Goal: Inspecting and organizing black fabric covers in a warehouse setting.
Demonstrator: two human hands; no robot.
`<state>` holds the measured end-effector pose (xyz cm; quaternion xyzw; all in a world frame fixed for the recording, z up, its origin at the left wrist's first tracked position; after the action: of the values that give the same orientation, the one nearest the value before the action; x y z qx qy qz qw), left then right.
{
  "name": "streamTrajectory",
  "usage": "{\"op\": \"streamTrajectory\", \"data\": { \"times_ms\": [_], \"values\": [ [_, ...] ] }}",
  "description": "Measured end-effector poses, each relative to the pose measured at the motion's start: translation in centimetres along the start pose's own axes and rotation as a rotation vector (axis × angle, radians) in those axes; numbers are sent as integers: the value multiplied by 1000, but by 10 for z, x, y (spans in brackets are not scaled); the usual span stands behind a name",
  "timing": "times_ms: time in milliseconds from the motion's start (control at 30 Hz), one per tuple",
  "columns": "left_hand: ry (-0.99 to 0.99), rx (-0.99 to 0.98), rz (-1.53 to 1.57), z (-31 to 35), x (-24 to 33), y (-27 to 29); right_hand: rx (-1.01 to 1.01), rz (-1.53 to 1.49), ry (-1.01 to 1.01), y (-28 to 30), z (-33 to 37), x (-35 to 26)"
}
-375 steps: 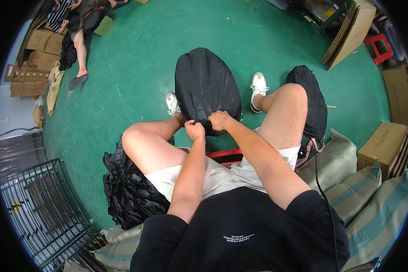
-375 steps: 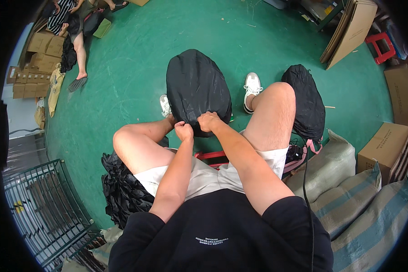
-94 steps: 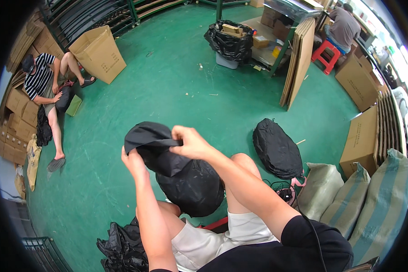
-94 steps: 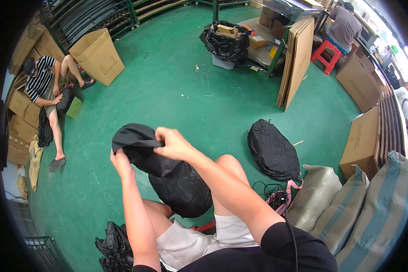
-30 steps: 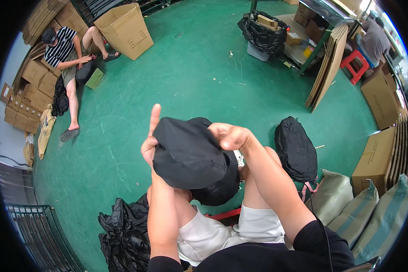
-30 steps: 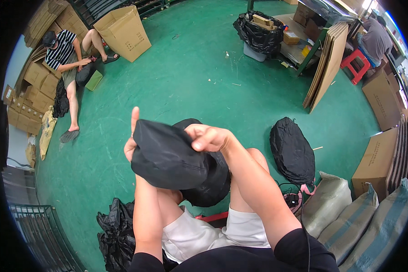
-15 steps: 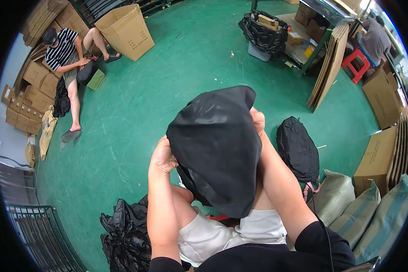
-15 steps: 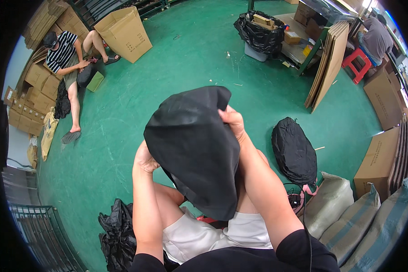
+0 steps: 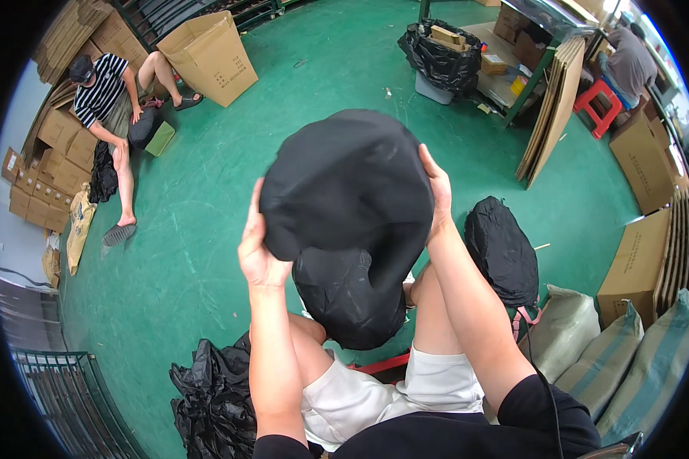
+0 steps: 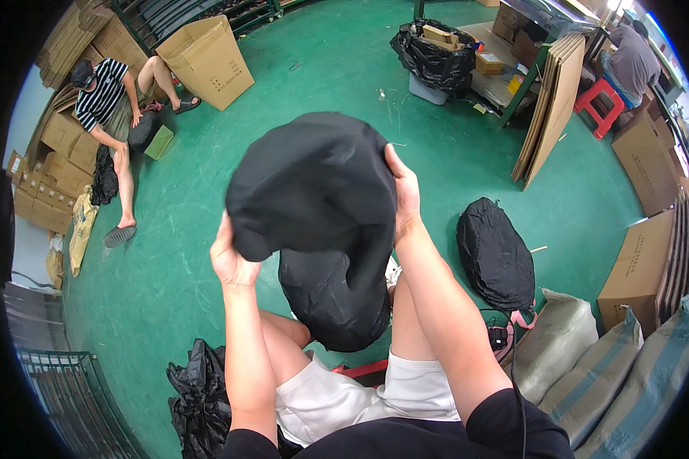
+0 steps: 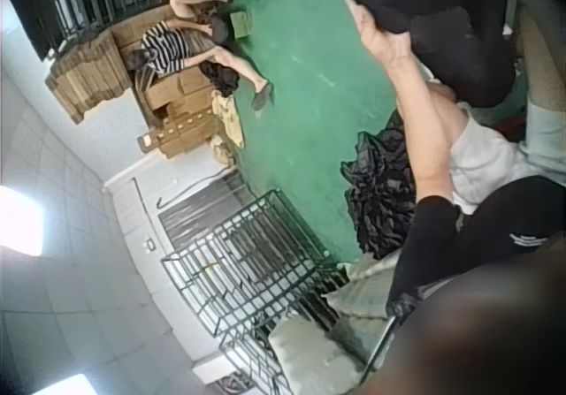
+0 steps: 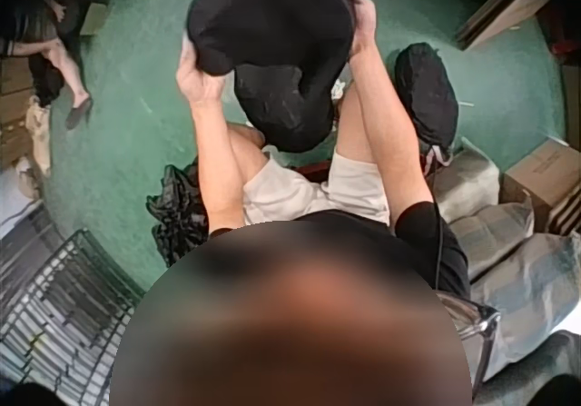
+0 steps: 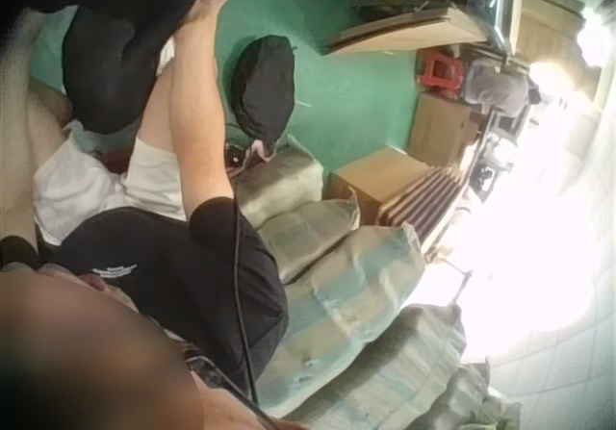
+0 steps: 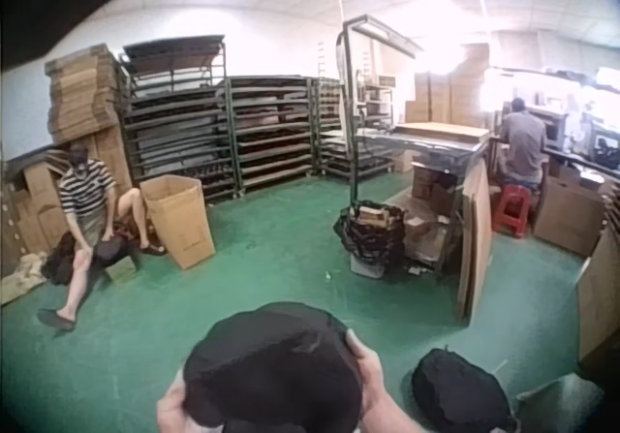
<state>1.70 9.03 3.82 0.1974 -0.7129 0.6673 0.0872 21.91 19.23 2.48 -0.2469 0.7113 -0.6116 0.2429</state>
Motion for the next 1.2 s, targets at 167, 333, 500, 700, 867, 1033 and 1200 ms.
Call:
{"op": "streamTrajectory", "data": {
  "times_ms": [167, 333, 500, 700, 867, 1033, 1200],
  "values": [
    [-34, 58, 462, -5, 29, 45, 91, 470, -122, -14, 10, 33],
    [-34, 90, 365, -6, 21, 39, 153, 302, -108, 12, 6, 30],
    [-14, 273, -366, 3, -2, 24, 195, 230, -95, -1, -5, 40],
    [25, 155, 41, 5, -8, 13, -6, -55, -111, -10, -1, 29],
    [68, 81, 137, 9, -23, 11, 55, 71, -25, -6, -6, 30],
    [97, 60, -46, 11, -31, -7, 157, 132, 56, 18, -5, 5],
    [-18, 225, -379, 5, -17, 21, 182, 172, 27, 3, 1, 6]
  ]
}}
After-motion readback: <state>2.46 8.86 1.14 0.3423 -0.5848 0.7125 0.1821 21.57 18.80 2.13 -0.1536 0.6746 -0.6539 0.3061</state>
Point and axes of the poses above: each hand's wrist, its own z-axis away from the middle knuckle, its own y-axis out of the back of the hand, x = y × z, the point moved 9 cm from there along -z, towards the middle knuckle, and after that the axes turned 1 degree about y, right-handed, at the moved point
